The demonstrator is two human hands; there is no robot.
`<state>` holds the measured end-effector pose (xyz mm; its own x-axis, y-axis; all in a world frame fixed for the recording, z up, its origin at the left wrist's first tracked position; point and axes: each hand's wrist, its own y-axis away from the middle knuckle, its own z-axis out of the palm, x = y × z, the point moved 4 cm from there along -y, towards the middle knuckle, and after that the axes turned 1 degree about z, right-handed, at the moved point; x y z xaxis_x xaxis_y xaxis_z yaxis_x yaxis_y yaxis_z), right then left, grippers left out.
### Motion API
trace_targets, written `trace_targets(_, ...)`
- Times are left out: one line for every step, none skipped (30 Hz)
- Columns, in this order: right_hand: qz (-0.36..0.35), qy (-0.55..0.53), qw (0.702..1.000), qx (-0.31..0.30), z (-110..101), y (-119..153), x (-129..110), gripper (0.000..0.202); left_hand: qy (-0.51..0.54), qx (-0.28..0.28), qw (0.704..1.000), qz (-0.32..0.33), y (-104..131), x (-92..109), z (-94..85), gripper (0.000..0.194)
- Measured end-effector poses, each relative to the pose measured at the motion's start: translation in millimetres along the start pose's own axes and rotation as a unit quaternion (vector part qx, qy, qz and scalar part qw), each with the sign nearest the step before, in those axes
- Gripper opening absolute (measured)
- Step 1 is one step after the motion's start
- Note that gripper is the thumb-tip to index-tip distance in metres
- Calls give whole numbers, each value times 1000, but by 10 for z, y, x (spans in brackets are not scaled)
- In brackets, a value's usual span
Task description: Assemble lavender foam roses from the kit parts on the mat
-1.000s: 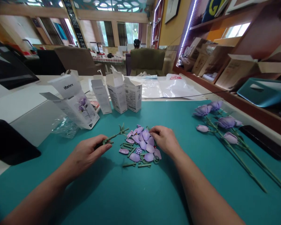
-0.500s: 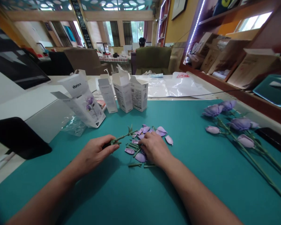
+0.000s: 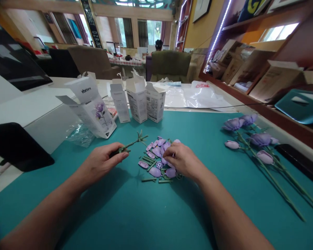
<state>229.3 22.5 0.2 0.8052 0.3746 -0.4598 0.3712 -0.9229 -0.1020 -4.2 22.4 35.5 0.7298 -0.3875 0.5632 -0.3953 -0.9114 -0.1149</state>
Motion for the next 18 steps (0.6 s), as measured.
trace_targets(-9, 2, 1000, -29, 1, 24, -61, 15, 0, 1, 1000, 1, 2, -1, -1, 30)
trace_targets(-14, 12, 998, -54, 10, 45, -118, 15, 0, 0, 1000, 2, 4, 0, 0, 30)
trace_targets(-14, 29, 997, -73, 26, 61, -166, 14, 1, 0, 1000, 3, 4, 3, 2, 30)
trace_targets(-13, 48, 995, -88, 47, 73, -201, 13, 2, 0, 1000, 3, 5, 5, 4, 31)
trace_targets(-9, 68, 993, -97, 69, 80, -222, 12, 3, -2, 1000, 4, 4, 7, 7, 31)
trace_targets(-5, 87, 991, -104, 90, 83, -229, 13, 3, -3, 1000, 3, 4, 8, 10, 31)
trace_targets(-2, 105, 989, -108, 108, 84, -223, 13, 2, -4, 1000, 3, 4, 9, 14, 31)
trace_targets(1, 120, 987, -109, 123, 84, -208, 13, 2, -4, 1000, 3, 3, 9, 16, 31)
trace_targets(3, 133, 985, -110, 133, 84, -186, 14, 1, -4, 1000, 4, 3, 9, 18, 31)
trace_targets(4, 143, 984, -110, 141, 84, -163, 14, 1, -4, 1000, 6, 3, 10, 20, 31)
trace_targets(5, 151, 982, -112, 148, 85, -140, 14, 1, -3, 1000, 8, 3, 10, 21, 31)
trace_targets(6, 159, 981, -114, 154, 87, -122, 14, 1, -2, 1000, 10, 3, 11, 22, 31)
trace_targets(7, 166, 979, -116, 160, 88, -109, 14, 2, -2, 1000, 12, 2, 11, 24, 31)
trace_targets(7, 173, 978, -117, 166, 89, -103, 14, 1, -2, 1000, 13, 2, 10, 26, 31)
trace_targets(7, 180, 977, -117, 172, 88, -104, 13, 1, -3, 1000, 13, 1, 10, 29, 31)
trace_targets(6, 186, 976, -116, 178, 86, -111, 13, -1, -5, 1000, 14, 0, 9, 32, 31)
trace_targets(5, 192, 974, -117, 184, 83, -122, 13, -2, -6, 1000, 14, 0, 9, 35, 31)
trace_targets(4, 198, 973, -119, 191, 80, -137, 13, -4, -7, 1000, 14, -1, 10, 38, 31)
